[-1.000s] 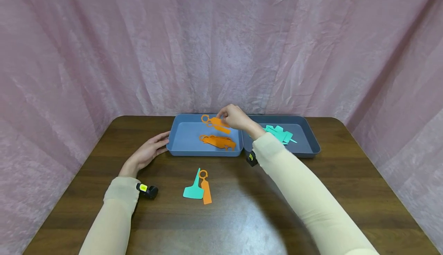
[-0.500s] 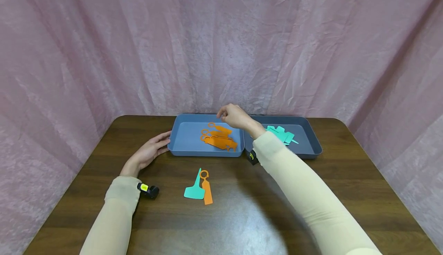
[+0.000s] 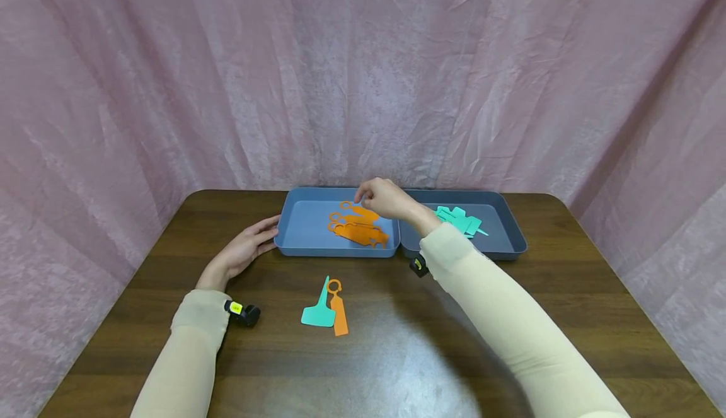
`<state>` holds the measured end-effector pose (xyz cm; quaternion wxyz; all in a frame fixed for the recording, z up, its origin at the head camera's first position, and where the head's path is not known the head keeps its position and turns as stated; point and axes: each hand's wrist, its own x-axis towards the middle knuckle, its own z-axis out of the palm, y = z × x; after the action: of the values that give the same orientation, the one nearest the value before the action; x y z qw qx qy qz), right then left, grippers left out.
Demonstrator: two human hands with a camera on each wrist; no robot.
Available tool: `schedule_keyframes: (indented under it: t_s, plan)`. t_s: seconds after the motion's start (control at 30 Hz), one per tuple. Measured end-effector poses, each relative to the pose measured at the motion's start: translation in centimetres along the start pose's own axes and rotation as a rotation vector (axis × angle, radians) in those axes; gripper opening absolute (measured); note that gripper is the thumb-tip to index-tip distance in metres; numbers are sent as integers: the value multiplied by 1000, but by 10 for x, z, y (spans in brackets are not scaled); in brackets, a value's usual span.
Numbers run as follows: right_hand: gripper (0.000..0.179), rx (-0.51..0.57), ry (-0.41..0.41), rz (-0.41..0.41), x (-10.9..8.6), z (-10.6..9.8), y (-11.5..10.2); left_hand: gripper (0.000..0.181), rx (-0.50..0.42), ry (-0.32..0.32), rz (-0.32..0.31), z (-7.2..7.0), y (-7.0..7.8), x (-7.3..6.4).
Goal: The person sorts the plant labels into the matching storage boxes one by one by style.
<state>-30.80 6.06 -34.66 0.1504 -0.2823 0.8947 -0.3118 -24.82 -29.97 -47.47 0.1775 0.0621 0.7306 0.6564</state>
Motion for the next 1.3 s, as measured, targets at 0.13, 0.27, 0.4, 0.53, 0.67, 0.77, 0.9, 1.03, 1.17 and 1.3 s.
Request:
schedule_keyframes:
  t_s: [0.13,0.27,0.4,0.53,0.67,0.77,0.9,1.03,1.17,1.3]
  plan:
    - [25,-9,-23,-22,-7,8,-2,61,7,0,1,0,0,0]
    - [24,-12,-64,-47,-15,21,-4,61,2,2,5,-1,0,-1]
    - [23,-9,-114,-86,-23,37,-6,62,-3,3,5,-2,1,-3]
    - [20,7,-153,-135,-32,52,-10,63,-3,3,0,-3,2,-5]
    - [19,29,-207,-166,-40,67,-14,62,3,6,-4,-4,3,-7]
    - [20,46,-248,-184,-44,76,-15,62,6,6,-6,-5,2,-7]
    - [21,73,-275,-216,-47,85,-15,61,6,4,-4,-5,2,-7]
    - [25,63,-306,-281,-47,94,-14,62,6,5,-3,-6,1,-5]
    - [28,16,-333,-341,-47,101,-16,61,5,5,-5,-6,1,-5]
    - [28,-42,-344,-374,-47,106,-19,62,7,1,-3,-7,2,-5]
